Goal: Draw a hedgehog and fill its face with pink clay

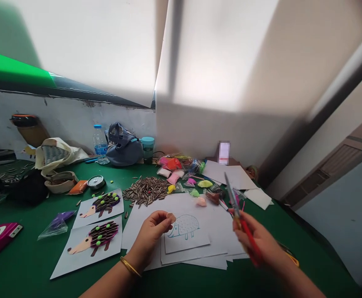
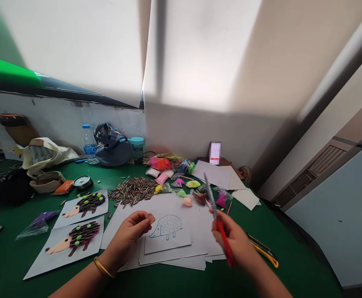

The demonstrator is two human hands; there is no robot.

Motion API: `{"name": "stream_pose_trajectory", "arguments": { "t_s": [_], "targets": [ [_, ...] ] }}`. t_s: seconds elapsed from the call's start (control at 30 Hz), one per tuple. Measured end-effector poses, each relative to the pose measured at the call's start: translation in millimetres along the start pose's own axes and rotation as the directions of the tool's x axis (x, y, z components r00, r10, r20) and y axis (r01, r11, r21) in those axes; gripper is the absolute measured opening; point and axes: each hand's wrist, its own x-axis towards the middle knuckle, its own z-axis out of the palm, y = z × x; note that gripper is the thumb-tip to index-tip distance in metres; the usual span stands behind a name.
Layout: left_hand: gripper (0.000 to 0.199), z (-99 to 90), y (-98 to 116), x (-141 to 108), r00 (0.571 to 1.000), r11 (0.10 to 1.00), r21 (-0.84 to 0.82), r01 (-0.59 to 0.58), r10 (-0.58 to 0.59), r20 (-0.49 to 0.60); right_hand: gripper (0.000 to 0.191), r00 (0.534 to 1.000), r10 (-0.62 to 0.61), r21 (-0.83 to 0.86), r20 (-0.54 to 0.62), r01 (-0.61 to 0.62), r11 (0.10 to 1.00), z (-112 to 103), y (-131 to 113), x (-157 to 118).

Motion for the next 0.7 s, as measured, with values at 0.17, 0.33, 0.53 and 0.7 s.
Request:
{"name": "stream_pose_trajectory", "arguments": {
  "t_s": [0.17, 0.33, 0.53, 0.7],
  "targets": [
    [0.026, -1.7, 5, -2, 1.000, 0.998, -0.054, -0.011, 0.012, 0.014, 0.068, 0.957, -0.012, -0.020, 0.291, 0.019, 1.000, 60, -35, -11],
    [0.021, -2.4, 6, -4, 0.998, 0.991, -0.136, -0.020, 0.027, 0.049, 0.072, 0.912, -0.039, -0.042, 0.408, 0.062, 0.997, 77, -42, -8],
    [0.021, -1.4, 4, -6, 0.997, 0.980, -0.194, -0.036, 0.049, 0.067, 0.056, 0.899, -0.075, -0.092, 0.432, 0.127, 0.988, 84, -45, -6],
    [0.020, 1.0, 1, -6, 0.996, 0.971, -0.240, -0.018, 0.037, 0.076, 0.048, 0.895, -0.095, -0.070, 0.436, 0.139, 0.988, 88, -47, -7]
  ]
}}
